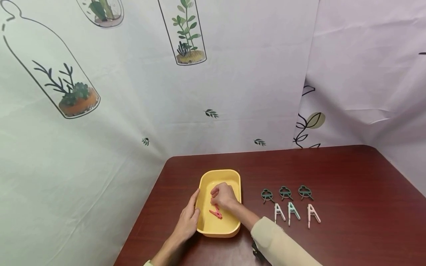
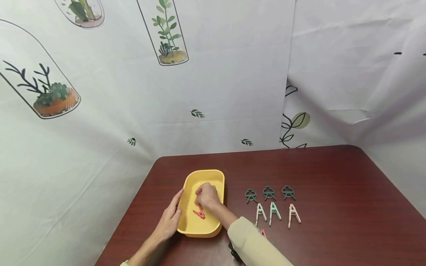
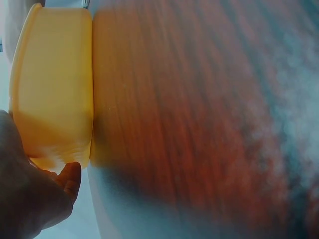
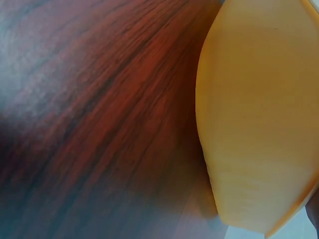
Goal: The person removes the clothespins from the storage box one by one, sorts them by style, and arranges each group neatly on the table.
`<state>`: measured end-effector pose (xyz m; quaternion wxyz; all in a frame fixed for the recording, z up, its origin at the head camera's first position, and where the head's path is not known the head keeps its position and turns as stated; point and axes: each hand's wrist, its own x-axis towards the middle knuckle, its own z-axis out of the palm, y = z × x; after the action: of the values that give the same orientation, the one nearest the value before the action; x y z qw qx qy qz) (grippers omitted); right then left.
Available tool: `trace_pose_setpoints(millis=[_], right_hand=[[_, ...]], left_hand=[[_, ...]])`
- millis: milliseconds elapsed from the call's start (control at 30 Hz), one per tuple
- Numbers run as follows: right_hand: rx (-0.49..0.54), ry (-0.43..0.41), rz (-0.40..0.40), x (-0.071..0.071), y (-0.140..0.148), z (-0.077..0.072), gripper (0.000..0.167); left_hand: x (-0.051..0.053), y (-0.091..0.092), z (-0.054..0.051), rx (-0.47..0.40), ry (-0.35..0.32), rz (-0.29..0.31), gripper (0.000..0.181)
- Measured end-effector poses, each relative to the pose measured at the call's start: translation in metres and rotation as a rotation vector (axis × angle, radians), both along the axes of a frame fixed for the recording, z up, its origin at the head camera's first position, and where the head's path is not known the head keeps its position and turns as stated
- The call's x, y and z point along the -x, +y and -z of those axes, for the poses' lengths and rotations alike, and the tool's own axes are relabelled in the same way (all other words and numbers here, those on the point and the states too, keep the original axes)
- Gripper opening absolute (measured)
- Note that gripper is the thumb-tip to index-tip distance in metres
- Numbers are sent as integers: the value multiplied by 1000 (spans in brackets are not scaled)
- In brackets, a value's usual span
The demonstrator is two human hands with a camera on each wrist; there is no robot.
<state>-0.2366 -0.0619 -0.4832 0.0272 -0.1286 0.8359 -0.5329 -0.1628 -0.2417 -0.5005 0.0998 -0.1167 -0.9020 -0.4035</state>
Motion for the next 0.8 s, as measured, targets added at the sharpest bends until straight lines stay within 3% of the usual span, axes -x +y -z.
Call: trace_pose_setpoints(millis=[167, 367, 800], right_hand=[[-19, 41, 12, 1, 0, -1, 17], [-18, 28, 32, 4, -1, -1, 12], [180, -85, 59, 6, -3, -1, 13]], left_hand=[[1, 1, -1, -1, 0, 6, 68], [2, 1, -2, -2, 0, 6, 67], [0, 0, -1, 5, -22, -8, 67]])
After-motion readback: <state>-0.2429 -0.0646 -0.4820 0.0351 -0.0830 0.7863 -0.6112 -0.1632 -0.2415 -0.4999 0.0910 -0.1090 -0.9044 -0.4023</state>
